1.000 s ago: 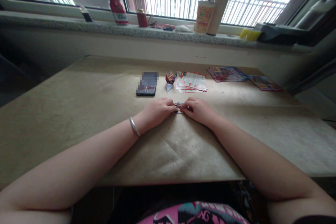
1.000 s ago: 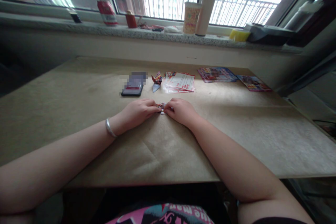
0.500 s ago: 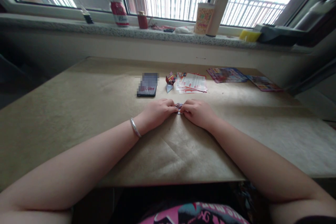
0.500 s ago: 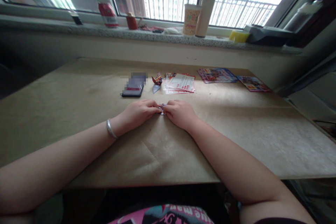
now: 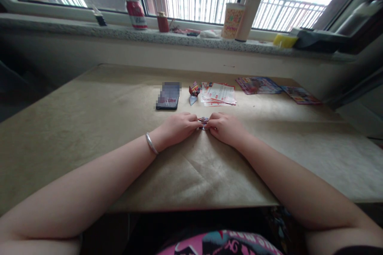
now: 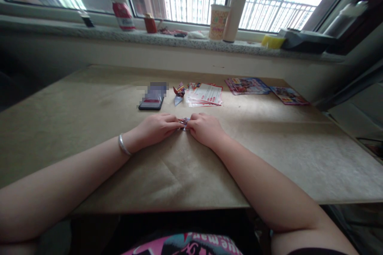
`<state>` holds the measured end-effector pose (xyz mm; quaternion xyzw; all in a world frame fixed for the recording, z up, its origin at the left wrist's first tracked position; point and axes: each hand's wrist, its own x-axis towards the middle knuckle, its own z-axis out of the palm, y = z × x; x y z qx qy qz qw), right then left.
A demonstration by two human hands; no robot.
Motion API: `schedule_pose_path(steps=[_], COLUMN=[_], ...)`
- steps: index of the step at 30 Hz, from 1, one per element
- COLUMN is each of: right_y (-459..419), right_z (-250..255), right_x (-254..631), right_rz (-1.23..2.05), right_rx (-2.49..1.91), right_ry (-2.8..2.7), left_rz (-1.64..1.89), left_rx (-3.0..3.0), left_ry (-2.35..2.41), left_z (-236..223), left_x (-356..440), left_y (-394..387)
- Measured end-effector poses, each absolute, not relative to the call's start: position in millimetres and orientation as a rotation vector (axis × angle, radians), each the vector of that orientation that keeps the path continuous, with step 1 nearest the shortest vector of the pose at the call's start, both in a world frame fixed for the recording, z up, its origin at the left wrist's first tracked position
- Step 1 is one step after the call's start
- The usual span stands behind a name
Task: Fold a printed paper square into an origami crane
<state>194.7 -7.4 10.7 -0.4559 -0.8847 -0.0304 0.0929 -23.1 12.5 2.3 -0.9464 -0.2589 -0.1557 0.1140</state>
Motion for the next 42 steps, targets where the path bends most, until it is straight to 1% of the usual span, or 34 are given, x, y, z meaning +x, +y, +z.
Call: schedule_pose_path(steps=[5, 26, 31, 35, 39, 42], right_y=[-9.0, -4.4, -7.2, -8.2, -6.4, -5.5], right_z=[13.9, 23.9, 25.0, 23.0, 18.7, 14.9], right_x=[193.2, 213.7, 209.8, 208.5, 209.2, 207.6], right_rz=[-0.109, 0.016, 0.018, 0.021, 0.029, -0.004], right_rx=[-1.384, -1.372, -1.39, -1.376, -1.271, -1.199], right_ry=[-2.656, -2.681, -2.67, -2.655, -2.678, -2.691], left_rz=[-0.392, -0.207, -0.288, -0.47, -0.679, -0.608], left_rx=[-2.737, -2.763, -2.818, -2.844, -2.791, -2.768], left_ry=[-0.699, -0.847, -0.894, -0.876, -0.96, -0.984], left_z=[3.7, 18.8, 14.1, 7.8, 3.4, -0.3], left_x=[-21.9, -31.5, -34.3, -38.1, -34.2, -29.2], left_y=[9.7, 8.8, 14.0, 19.2, 18.6, 17.0])
